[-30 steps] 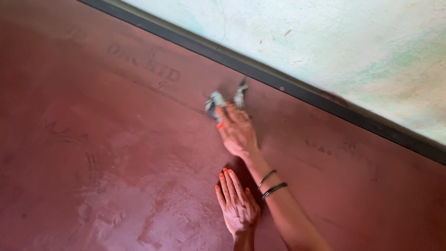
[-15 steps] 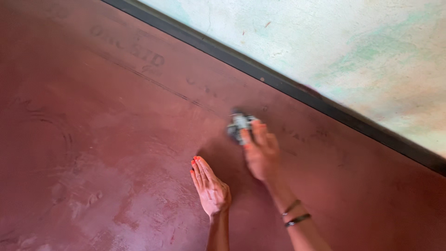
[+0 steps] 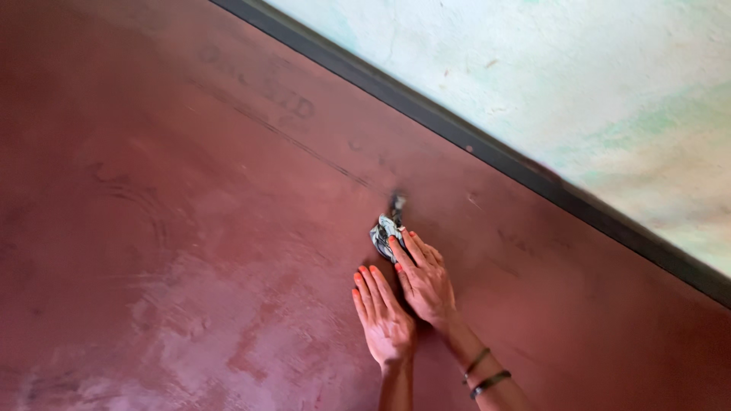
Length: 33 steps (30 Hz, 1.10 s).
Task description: The person dips a cloth into a blue cup of water, wrings it out, and wipes a large brown tabletop. They continue wiping the surface in circular and linear motions, covering the entire area.
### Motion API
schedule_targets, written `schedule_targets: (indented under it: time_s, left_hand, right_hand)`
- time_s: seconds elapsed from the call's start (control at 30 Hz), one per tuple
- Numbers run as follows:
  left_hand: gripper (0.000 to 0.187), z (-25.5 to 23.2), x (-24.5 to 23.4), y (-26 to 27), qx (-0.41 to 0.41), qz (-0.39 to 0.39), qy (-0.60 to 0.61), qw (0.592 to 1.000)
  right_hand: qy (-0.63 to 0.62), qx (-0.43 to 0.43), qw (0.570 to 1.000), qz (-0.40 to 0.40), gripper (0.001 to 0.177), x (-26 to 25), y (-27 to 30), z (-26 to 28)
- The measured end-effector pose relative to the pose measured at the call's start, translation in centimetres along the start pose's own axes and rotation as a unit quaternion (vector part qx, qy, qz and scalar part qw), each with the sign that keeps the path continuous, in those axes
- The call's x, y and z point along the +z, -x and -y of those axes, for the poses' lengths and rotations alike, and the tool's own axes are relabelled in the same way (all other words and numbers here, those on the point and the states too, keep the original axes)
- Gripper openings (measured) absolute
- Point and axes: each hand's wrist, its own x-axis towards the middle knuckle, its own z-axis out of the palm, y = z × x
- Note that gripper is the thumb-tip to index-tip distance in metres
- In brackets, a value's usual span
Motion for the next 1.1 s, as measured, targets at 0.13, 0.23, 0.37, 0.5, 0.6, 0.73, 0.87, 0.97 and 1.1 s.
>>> schedule_targets:
  time_s: [0.13,0.23,0.37,0.5,0.6,0.73,0.87,0.97,1.1]
  left_hand:
    - [0.067,0.4,0.8,0.3,-0.003,0.007,-0.007,1.000]
    - [0.061,2.3,0.5,-0.1,0.022,0.011,0.063,0.998]
    - [0.064,13.1,-2.4,-6.4,0.064,-0.111,0.028,0.991]
    - [0.070,19.0,-6.3,-10.4,-0.027,-0.081,-0.071,0.994]
    - [0.070,19.2,-7.3,-10.9,-0.033,-0.052,-0.060,0.996]
    - [0.069,18.5,-7.9,-11.5,-0.028,-0.035,-0.031,0.999]
    - [0.067,18.3,-8.3,-11.7,-0.023,-0.023,-0.046,0.998]
    - [0.066,18.4,-8.3,-11.9,-0.025,-0.030,-0.034,0.999]
    - [0.066,19.0,-8.4,-11.4,-0.022,-0.018,-0.033,0.999]
  right_hand:
    - [0.014,0.018,0.999,0.023,0.051,-1.0,-1.6,1.6]
    - [0.027,0.041,0.999,0.014,0.052,-1.0,-2.3,1.7]
    - [0.078,0.077,0.992,0.058,0.055,-0.1,-1.8,1.7]
    - [0.084,0.070,0.992,0.056,0.056,0.4,-1.3,1.0]
    - [0.076,0.060,0.994,0.046,0.056,0.4,-1.2,1.0]
    - [0.072,0.070,0.994,0.045,0.056,0.3,-1.6,1.2]
    - [0.067,0.080,0.994,0.028,0.057,0.8,-1.6,1.0]
    - [0.150,0.149,0.977,-0.013,0.053,3.3,-3.2,1.8]
    - [0.148,0.121,0.980,-0.064,0.054,8.1,-9.9,4.1]
